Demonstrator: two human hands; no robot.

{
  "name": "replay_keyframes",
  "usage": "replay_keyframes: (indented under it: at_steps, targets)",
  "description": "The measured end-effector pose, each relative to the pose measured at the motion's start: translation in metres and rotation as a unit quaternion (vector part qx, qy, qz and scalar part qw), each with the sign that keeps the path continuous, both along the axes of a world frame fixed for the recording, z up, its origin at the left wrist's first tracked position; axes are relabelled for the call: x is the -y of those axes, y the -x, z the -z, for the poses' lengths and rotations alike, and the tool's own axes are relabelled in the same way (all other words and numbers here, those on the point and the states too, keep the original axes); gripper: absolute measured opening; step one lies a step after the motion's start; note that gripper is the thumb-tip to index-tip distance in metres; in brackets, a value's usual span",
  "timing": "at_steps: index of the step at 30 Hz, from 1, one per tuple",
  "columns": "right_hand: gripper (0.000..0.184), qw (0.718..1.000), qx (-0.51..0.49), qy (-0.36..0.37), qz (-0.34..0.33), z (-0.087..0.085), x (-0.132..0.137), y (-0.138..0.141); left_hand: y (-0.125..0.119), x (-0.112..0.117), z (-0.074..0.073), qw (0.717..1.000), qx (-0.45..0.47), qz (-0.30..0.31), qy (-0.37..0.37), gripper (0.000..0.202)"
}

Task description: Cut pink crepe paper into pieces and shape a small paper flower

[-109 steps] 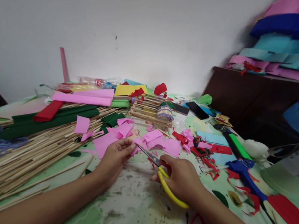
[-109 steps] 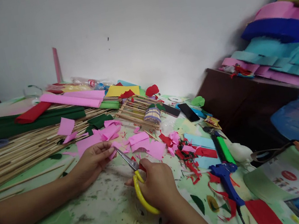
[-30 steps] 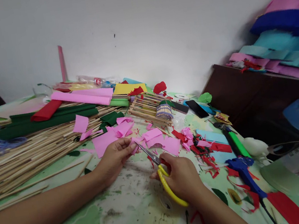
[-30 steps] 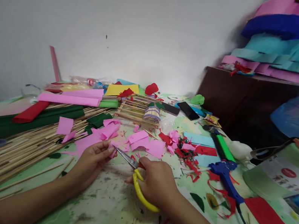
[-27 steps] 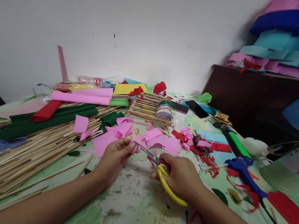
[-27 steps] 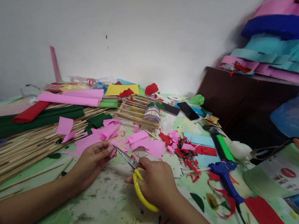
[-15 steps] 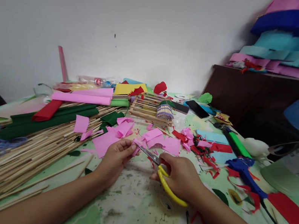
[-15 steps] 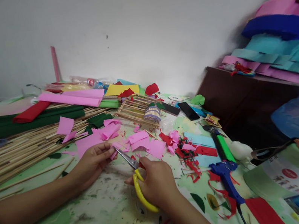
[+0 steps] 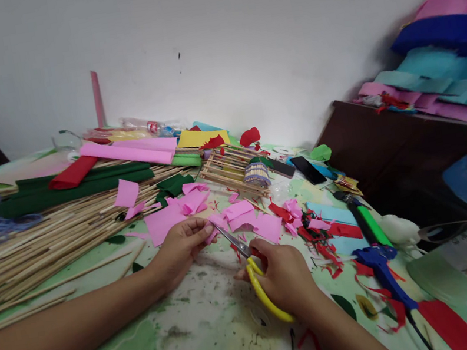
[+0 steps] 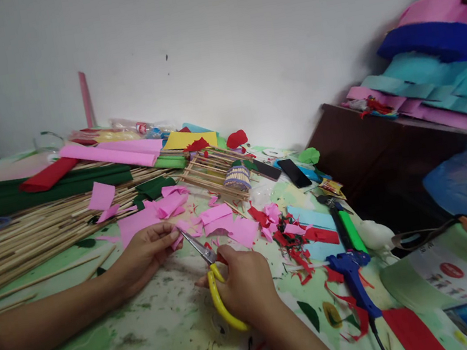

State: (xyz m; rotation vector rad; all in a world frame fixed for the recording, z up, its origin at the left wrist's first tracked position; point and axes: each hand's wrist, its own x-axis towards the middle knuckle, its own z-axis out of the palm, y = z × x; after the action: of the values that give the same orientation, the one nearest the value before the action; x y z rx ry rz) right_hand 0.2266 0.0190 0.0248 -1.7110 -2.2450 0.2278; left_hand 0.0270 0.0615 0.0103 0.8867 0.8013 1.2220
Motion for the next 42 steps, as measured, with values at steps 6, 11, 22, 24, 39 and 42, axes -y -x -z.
replay_keyframes:
  at_steps: [6,11,22,24,39,42]
  targets:
    - [0.036,1.000,0.001,-0.006,0.002,-0.0003,-0.0001,0.0002,0.0004,-0.0008,0.0002,1.000,0.000,0.008,-0.002,0.011]
    - [0.037,1.000,0.006,-0.012,0.002,0.0002,0.0005,-0.0006,0.0005,-0.0006,0.0010,1.000,0.001,0.009,-0.007,0.012]
    - [0.036,1.000,-0.004,-0.003,0.001,0.0006,0.0000,-0.0006,0.0005,-0.0015,0.0025,1.000,-0.004,0.001,-0.008,0.012]
    - [0.036,1.000,-0.010,-0.001,0.000,0.0009,0.0001,-0.0004,0.0010,-0.0017,0.0031,1.000,-0.005,-0.010,-0.010,0.013]
    - [0.038,1.000,-0.014,0.010,-0.011,0.0011,0.0011,-0.0001,0.0024,-0.0044,0.0098,0.999,-0.001,-0.033,-0.036,0.015]
    - [0.037,1.000,-0.006,0.011,-0.014,0.0009,0.0014,-0.0002,0.0029,-0.0041,0.0090,0.999,-0.005,-0.027,-0.029,0.016]
